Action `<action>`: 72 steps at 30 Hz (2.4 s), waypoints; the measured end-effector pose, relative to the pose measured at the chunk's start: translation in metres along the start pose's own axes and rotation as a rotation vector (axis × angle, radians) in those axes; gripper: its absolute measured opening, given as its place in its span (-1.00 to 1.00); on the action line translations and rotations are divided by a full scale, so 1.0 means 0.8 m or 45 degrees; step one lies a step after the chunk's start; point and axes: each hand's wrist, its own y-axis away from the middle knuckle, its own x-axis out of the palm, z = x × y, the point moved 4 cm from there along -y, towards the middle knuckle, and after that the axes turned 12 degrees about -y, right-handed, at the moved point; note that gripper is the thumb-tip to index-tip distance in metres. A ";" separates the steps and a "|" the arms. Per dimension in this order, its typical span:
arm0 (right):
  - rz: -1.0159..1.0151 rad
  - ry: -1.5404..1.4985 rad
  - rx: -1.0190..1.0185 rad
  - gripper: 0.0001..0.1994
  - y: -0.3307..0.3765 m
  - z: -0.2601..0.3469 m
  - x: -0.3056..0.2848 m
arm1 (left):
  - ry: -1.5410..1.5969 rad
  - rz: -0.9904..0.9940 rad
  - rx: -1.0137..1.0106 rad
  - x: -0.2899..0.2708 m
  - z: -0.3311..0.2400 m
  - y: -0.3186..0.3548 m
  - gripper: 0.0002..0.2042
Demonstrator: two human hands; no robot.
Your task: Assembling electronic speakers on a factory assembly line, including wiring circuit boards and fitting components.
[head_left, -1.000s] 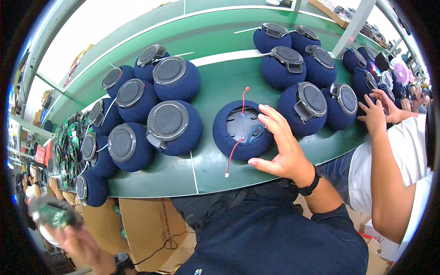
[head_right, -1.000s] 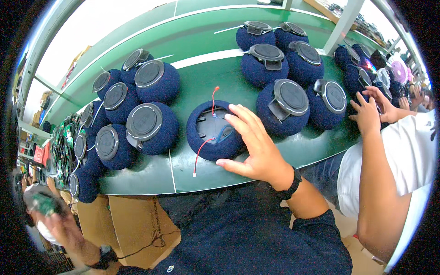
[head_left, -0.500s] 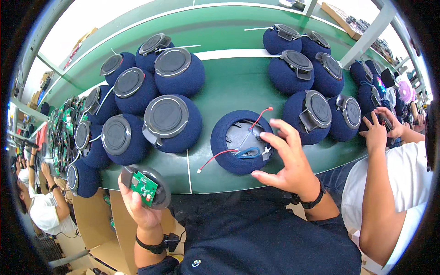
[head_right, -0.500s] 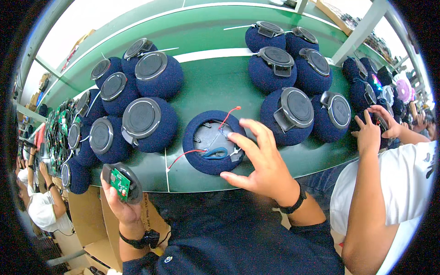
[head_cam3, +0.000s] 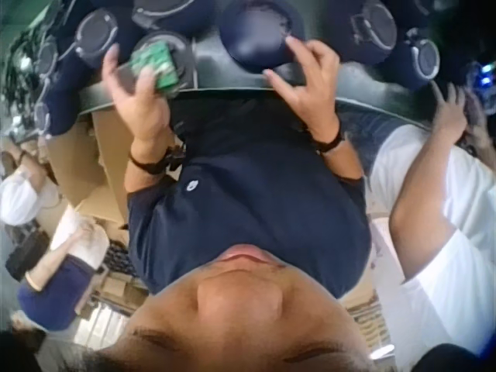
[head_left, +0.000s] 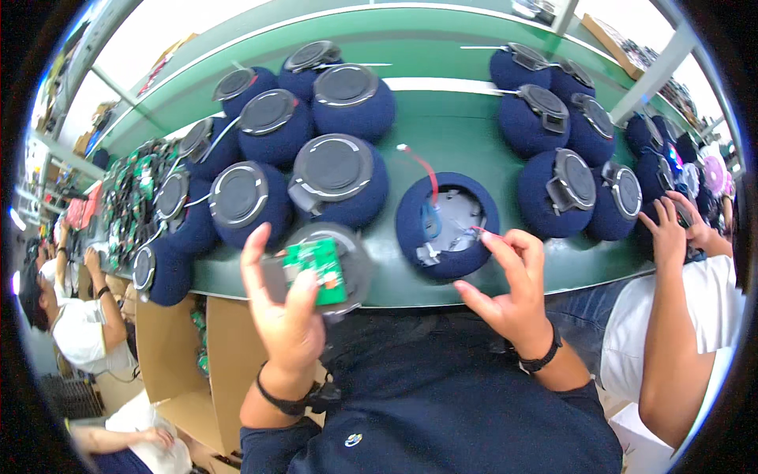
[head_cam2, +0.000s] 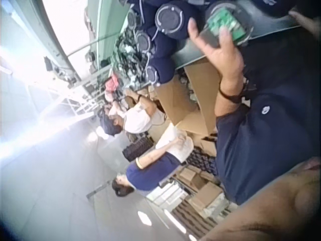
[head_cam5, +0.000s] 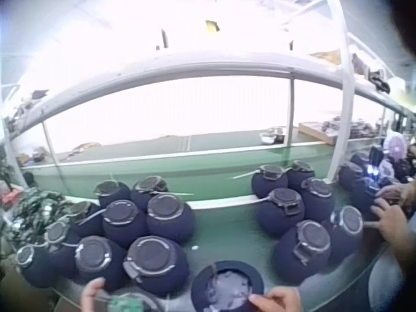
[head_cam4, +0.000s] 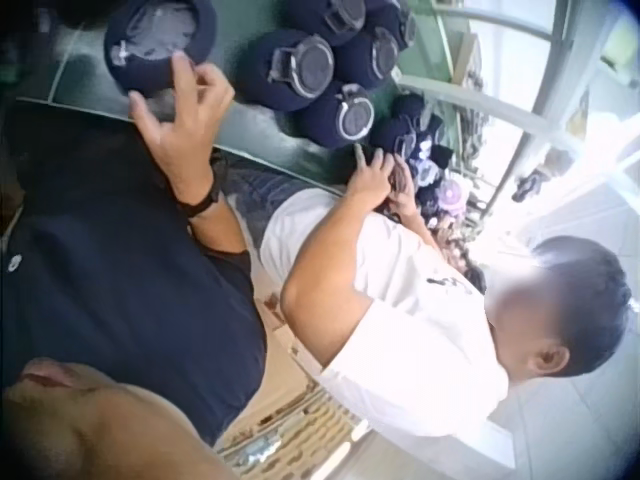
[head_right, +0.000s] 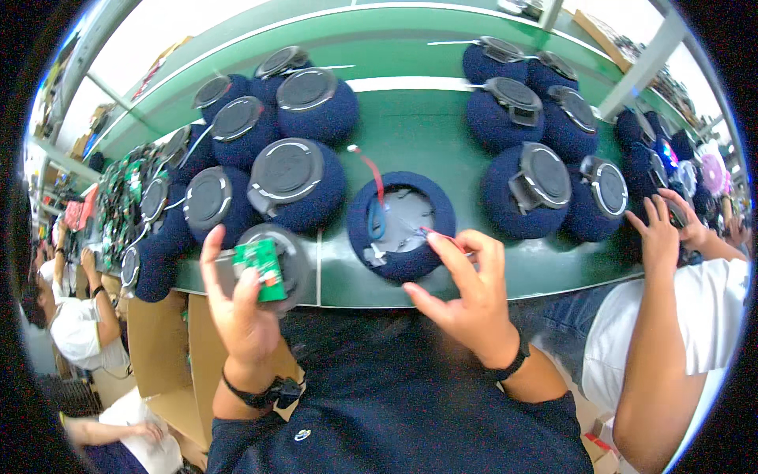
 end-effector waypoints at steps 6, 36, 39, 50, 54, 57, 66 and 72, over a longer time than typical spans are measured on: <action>0.003 -0.054 -0.035 -0.35 0.007 -0.011 0.013 | 0.196 0.142 -0.171 0.023 0.011 -0.003 -0.43; 0.224 -0.561 -0.337 -0.81 -0.094 -0.008 0.026 | -0.178 0.116 0.087 0.058 -0.011 -0.022 -0.49; 0.220 -0.602 -0.278 -0.85 -0.098 -0.008 0.030 | -0.190 0.125 0.083 0.061 -0.010 -0.026 -0.49; 0.300 -0.676 0.019 -0.91 -0.102 -0.005 0.025 | -0.240 0.128 0.187 0.075 -0.005 -0.025 -0.47; 0.449 -0.783 0.146 -0.88 -0.108 -0.010 0.020 | -0.275 0.143 0.239 0.081 -0.005 -0.023 -0.45; 0.521 -0.851 0.244 -0.85 -0.108 -0.012 0.021 | -0.305 0.154 0.283 0.087 -0.004 -0.020 -0.44; 0.470 -0.835 0.191 -0.83 -0.110 -0.019 0.015 | -0.465 0.165 0.424 0.096 -0.007 -0.021 -0.44; 0.452 -1.039 0.312 -0.90 -0.112 -0.026 0.015 | -0.497 0.144 0.494 0.106 -0.008 -0.020 -0.45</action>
